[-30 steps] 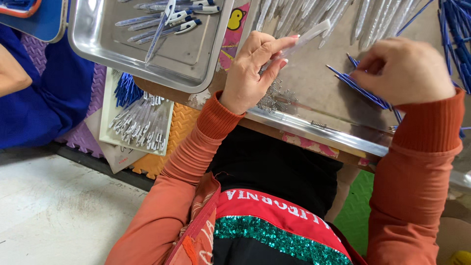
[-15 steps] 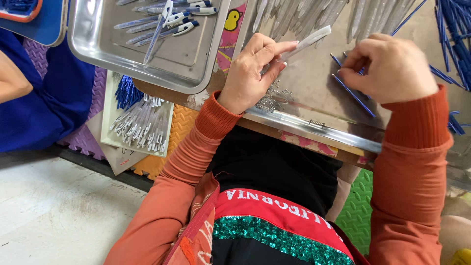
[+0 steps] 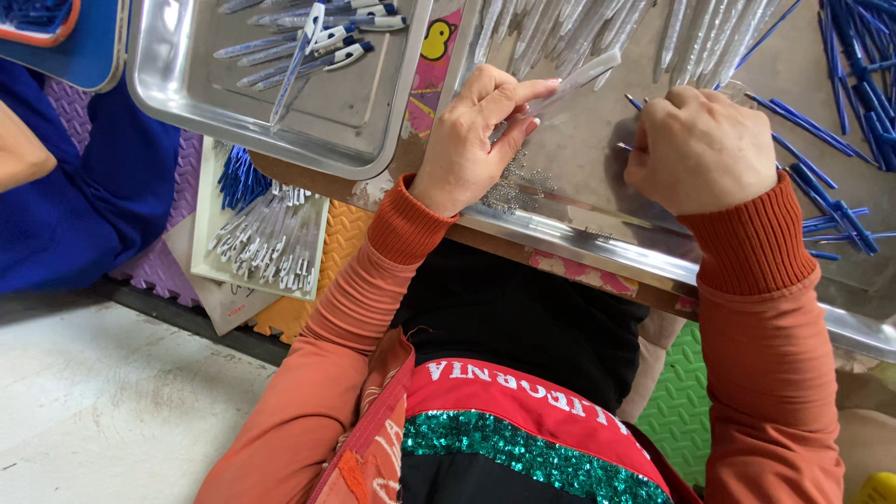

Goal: The person assembles pens by inserting blue ink cartridges into clear plastic pen bodies. They handle the components by hand, aligning the cartridge with the body and pushing it in until it clicks into place. The assembled pens are placed into a metal tray.

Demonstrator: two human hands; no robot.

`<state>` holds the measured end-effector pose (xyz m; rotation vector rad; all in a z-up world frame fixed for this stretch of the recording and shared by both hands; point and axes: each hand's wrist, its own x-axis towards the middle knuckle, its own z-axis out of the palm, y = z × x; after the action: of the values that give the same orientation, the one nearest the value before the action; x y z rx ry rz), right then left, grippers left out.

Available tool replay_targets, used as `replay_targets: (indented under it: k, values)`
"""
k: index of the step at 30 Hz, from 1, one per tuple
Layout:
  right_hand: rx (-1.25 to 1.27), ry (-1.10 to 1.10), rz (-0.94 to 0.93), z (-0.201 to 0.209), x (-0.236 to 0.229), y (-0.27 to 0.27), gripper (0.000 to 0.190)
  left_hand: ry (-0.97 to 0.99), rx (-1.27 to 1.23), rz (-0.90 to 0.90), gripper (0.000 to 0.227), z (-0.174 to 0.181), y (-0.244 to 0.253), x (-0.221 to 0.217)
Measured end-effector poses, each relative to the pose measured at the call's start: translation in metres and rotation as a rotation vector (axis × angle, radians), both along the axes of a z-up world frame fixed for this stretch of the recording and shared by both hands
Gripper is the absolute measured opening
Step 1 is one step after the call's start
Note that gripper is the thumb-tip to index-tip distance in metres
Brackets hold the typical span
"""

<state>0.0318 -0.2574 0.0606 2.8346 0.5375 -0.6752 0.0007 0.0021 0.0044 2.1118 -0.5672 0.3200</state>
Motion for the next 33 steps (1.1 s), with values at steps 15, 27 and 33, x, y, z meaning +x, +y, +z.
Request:
replay_targets:
  k: [15,27,33]
  values:
    - [1.179,-0.341,-0.059,-0.006,-0.007,-0.029,0.019,0.034,-0.029,-0.026,0.028,0.005,0.0,-0.002]
    - [0.984,-0.544,0.296,-0.019,0.005,-0.041,0.017,0.047,-0.039,-0.058,0.041,0.003,0.001,-0.003]
    - [0.732,-0.794,0.381,-0.029,0.006,-0.049,0.017,0.011,0.044,-0.064,0.044,0.002,0.0,-0.002]
